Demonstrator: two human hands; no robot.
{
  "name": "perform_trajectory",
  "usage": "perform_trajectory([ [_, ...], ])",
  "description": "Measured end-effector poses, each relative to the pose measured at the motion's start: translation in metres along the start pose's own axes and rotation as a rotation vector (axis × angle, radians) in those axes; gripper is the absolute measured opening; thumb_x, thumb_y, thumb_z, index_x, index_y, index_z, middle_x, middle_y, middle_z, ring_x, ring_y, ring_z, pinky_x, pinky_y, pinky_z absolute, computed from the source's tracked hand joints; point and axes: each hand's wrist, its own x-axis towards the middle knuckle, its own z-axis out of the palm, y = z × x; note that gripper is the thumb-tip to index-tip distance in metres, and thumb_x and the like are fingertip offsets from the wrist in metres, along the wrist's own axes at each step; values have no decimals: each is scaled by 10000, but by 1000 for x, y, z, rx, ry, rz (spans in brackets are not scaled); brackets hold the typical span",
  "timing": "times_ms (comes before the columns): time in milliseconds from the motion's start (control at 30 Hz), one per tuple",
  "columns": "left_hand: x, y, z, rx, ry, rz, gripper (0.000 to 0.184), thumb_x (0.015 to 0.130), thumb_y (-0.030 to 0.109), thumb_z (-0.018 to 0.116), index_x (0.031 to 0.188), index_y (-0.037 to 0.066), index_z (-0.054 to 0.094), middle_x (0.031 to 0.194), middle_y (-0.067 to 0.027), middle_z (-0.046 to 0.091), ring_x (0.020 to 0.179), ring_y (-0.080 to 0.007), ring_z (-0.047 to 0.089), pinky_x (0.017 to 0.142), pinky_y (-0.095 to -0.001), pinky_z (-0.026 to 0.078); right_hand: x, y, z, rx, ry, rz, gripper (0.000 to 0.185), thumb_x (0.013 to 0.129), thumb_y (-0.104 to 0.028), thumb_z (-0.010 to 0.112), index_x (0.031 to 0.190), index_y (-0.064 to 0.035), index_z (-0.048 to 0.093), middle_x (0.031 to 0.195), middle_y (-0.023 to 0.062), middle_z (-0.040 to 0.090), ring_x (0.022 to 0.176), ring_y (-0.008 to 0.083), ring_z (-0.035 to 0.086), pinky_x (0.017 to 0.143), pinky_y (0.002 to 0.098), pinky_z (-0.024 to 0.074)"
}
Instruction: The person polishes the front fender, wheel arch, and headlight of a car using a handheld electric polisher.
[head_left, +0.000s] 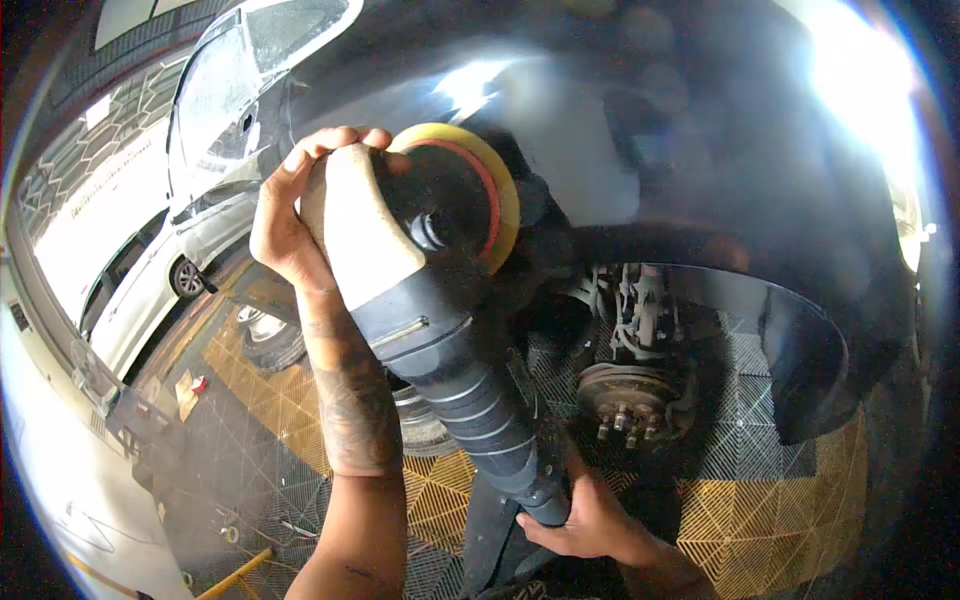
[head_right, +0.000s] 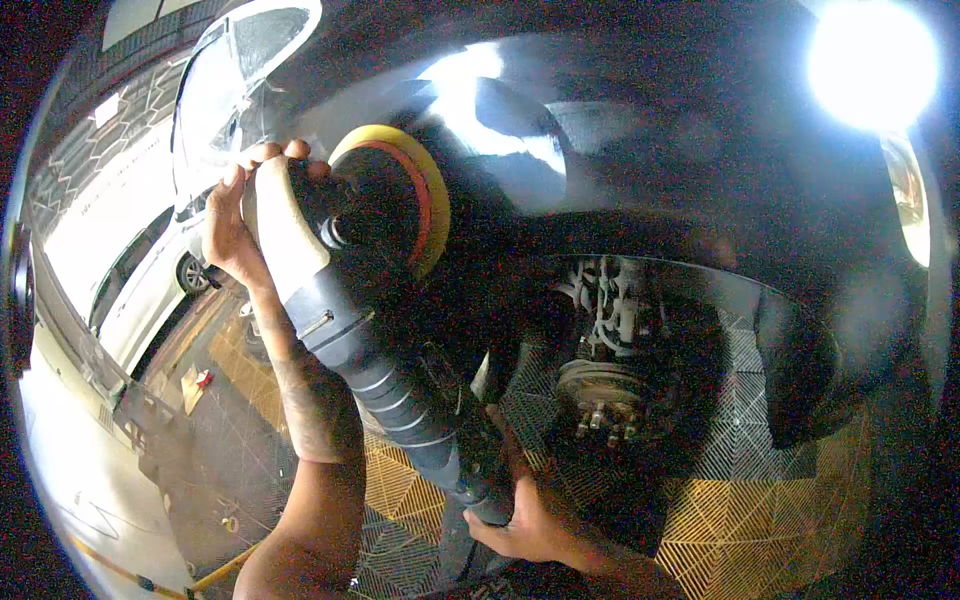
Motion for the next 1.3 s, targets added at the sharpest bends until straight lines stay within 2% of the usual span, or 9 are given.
perform_trajectory([
  [267,2,10,-35,-62,79,9,409,920,244,493,1061,-115,627,1037,-303,656,933,-407,666,904,-461,539,19,0,-5,-3,-58,-85,1072,766,-120,797,1567,81,112,1463,258,460,1353,346,467,1155,438,331],
  [500,19,11,-12,-2,31,-23,439,916,268,493,1047,-128,631,1028,-289,667,945,-378,676,868,-436,573,22,-9,-16,-2,-66,-9,1009,766,-116,803,1544,76,191,1431,239,492,1334,302,484,1143,419,343],
  [667,41,1,11,150,1,197,427,944,235,471,1084,-133,636,1040,-276,686,937,-379,701,875,-430,576,20,-11,-23,4,0,-35,970,761,-121,812,1522,76,244,1417,237,501,1329,305,488,1137,421,351],
  [767,49,11,18,135,23,57,439,936,251,486,1097,-129,637,1043,-285,690,943,-382,700,880,-433,572,27,-16,-29,33,6,-66,969,759,-122,815,1518,75,245,1418,241,496,1324,307,493,1137,423,350],
  [867,46,17,3,69,26,29,456,918,270,500,1104,-124,636,1035,-301,688,918,-395,689,886,-445,559,37,-18,-29,0,2,-121,992,771,-137,808,1535,77,212,1449,251,466,1351,319,469,1152,424,331],
  [933,43,22,-25,5,-10,15,448,910,262,501,1118,-116,621,1061,-303,676,923,-393,675,902,-455,540,46,-17,-27,155,-103,-56,1082,783,-179,780,1584,61,93,1605,303,245,1510,390,253,1226,436,200],
  [1167,40,26,-62,-93,-38,56,433,929,254,484,1119,-117,603,1083,-300,671,967,-403,675,909,-449,536,59,-12,-20,-78,-101,-108,1083,799,-124,761,1600,25,46,1615,297,227,1513,391,239,1230,444,186],
  [1233,44,27,-48,-51,-79,8,443,931,251,489,1133,-123,612,1082,-299,678,959,-398,683,904,-438,543,53,-10,-21,127,-120,-41,1004,791,-149,794,1544,86,173,1455,249,450,1361,312,447,1158,399,319],
  [1300,45,20,-26,86,40,69,462,919,262,501,1135,-128,623,1071,-302,685,937,-394,687,903,-438,545,45,-11,-23,119,-71,-58,992,782,-143,802,1536,81,197,1427,236,477,1337,306,467,1147,403,332],
])
